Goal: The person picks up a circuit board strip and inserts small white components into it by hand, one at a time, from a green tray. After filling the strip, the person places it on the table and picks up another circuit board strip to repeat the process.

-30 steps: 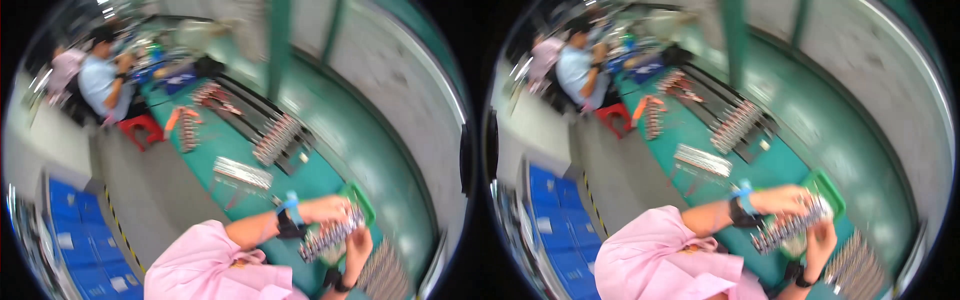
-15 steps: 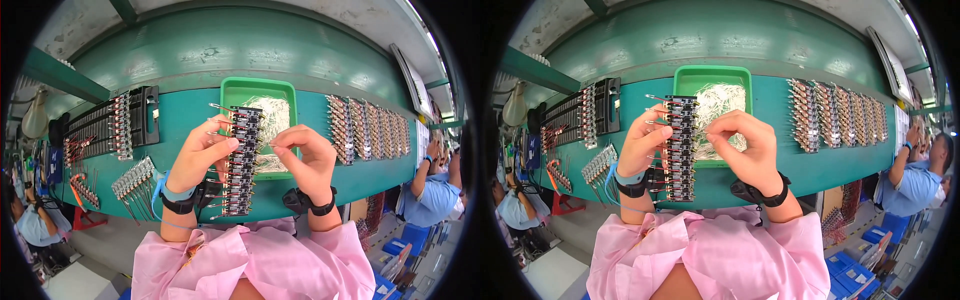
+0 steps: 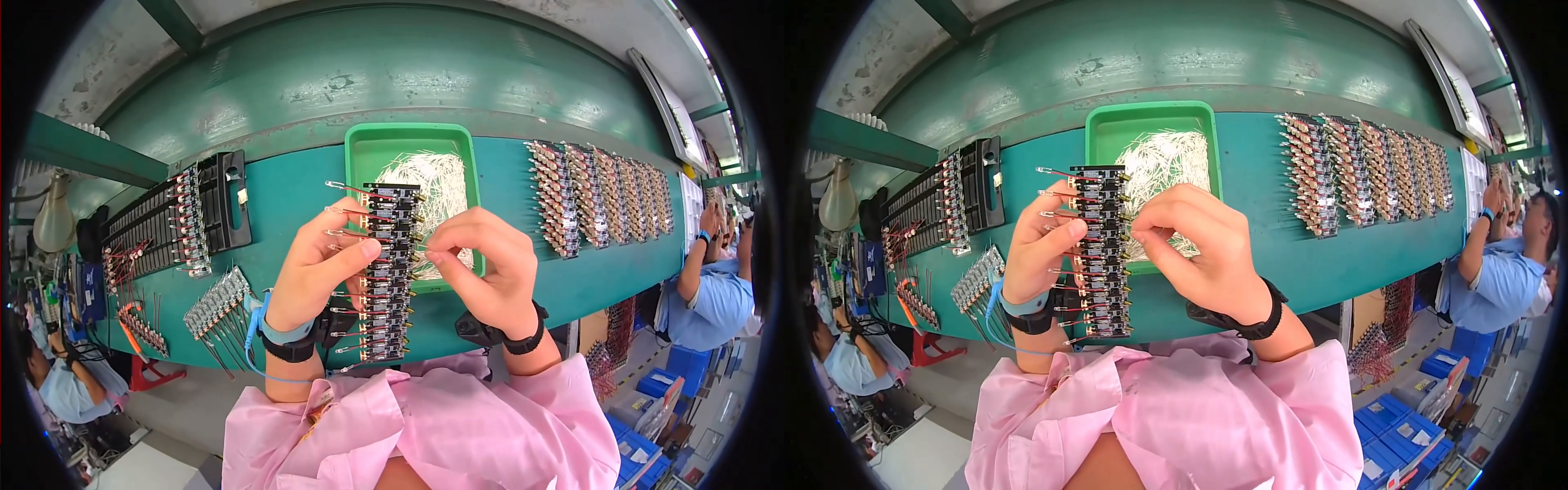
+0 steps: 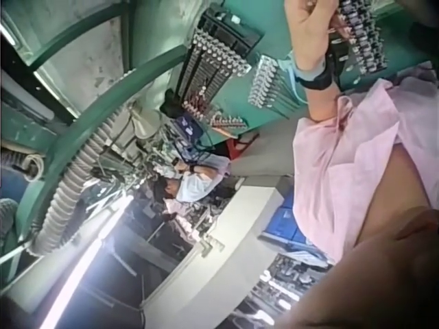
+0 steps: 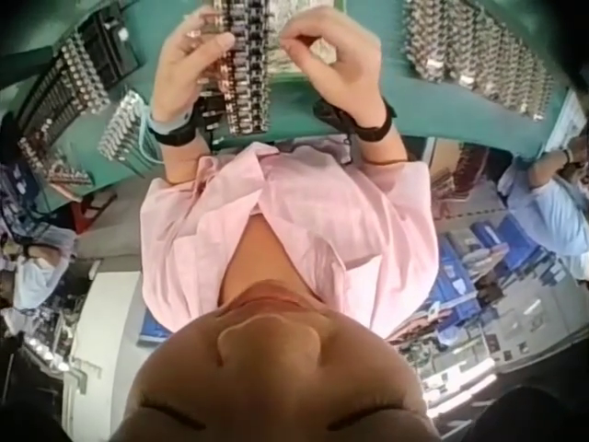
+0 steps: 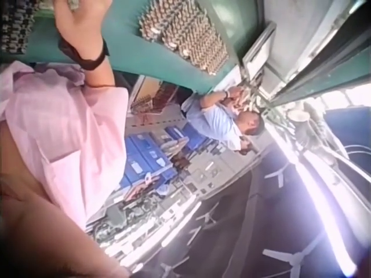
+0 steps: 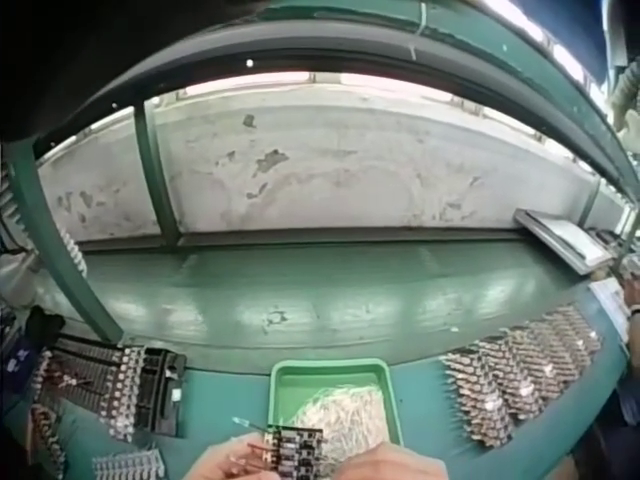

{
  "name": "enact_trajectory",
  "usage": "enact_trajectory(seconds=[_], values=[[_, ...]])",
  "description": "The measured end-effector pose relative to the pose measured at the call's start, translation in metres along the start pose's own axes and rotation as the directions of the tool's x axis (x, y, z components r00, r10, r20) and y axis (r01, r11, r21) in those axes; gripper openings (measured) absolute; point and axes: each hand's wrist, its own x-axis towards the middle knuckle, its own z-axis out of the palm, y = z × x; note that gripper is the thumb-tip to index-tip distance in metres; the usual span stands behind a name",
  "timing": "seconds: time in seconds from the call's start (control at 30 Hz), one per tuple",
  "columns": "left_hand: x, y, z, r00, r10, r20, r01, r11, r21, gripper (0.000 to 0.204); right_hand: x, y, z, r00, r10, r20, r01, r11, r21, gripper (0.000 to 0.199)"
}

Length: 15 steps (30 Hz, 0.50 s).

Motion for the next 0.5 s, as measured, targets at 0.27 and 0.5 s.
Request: enact_trajectory(seconds=[0.27,0.5], values=[[0.0019,-0.0017,0.001,1.0,0.007,-0.014,-0.007,1.0,-0.019,0.026,-0.0002,-0.0006,-0.002,1.0,-0.006,0.021,0.007,0.999,-0.045,0.016],[0.0001,-0.001,0.0022,1.0,0.005,-0.025,-0.006,1.0,-0.018,0.027,-0.001,-0.0028,-0.0025,1.0,-0.013,0.018,0.015,0.997,-0.081,0.017]])
